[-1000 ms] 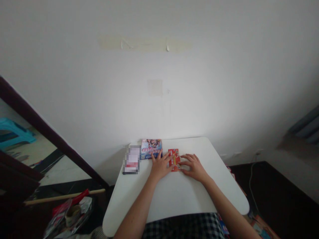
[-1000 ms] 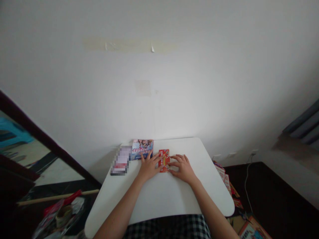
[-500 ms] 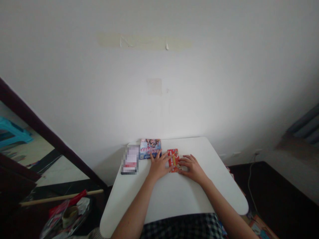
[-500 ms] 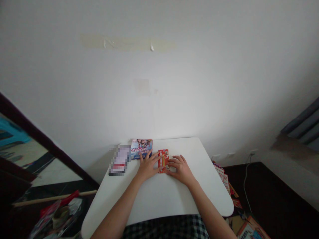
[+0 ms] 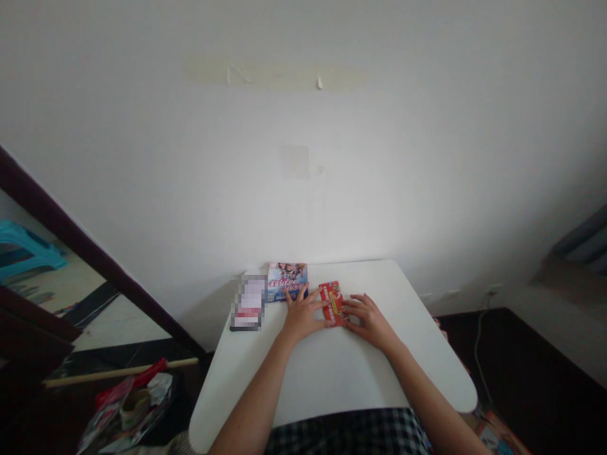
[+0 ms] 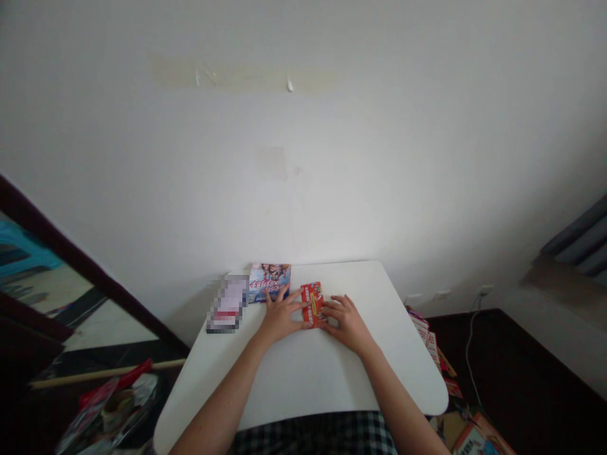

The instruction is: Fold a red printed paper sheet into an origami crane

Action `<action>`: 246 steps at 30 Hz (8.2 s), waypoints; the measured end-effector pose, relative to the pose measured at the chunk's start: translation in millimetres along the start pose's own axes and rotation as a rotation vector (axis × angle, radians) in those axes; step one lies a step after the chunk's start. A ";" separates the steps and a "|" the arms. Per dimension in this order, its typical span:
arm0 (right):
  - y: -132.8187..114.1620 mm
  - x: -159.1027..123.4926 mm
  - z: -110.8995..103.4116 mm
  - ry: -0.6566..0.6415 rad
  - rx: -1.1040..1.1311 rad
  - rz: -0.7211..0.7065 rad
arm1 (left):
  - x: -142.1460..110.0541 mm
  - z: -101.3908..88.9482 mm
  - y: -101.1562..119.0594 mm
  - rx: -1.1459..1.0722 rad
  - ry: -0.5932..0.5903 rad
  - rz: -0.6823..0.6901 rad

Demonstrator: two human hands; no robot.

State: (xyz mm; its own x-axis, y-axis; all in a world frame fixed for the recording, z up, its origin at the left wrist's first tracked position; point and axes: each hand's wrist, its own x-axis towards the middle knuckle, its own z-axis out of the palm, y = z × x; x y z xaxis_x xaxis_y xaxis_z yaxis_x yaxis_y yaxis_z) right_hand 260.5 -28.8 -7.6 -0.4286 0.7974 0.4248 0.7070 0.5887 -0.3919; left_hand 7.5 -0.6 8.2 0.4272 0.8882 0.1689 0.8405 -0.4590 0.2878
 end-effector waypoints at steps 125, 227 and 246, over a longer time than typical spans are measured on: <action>12.9 29.0 19.1 0.334 -0.302 0.289 | 0.8 6.9 14.1 0.015 0.218 -0.100; -24.6 27.5 7.5 0.155 -0.390 0.485 | 9.2 6.4 28.0 0.065 0.239 -0.206; -18.1 26.2 12.6 0.183 -0.338 0.491 | 7.7 1.9 35.9 0.079 0.247 -0.203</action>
State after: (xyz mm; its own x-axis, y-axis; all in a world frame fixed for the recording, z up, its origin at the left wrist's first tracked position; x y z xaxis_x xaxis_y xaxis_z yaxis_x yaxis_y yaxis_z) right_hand 229.5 -16.8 0.4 0.0741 0.9113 0.4050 0.9488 0.0607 -0.3100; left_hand 41.6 -10.2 18.0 0.1624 0.9256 0.3418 0.9277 -0.2612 0.2666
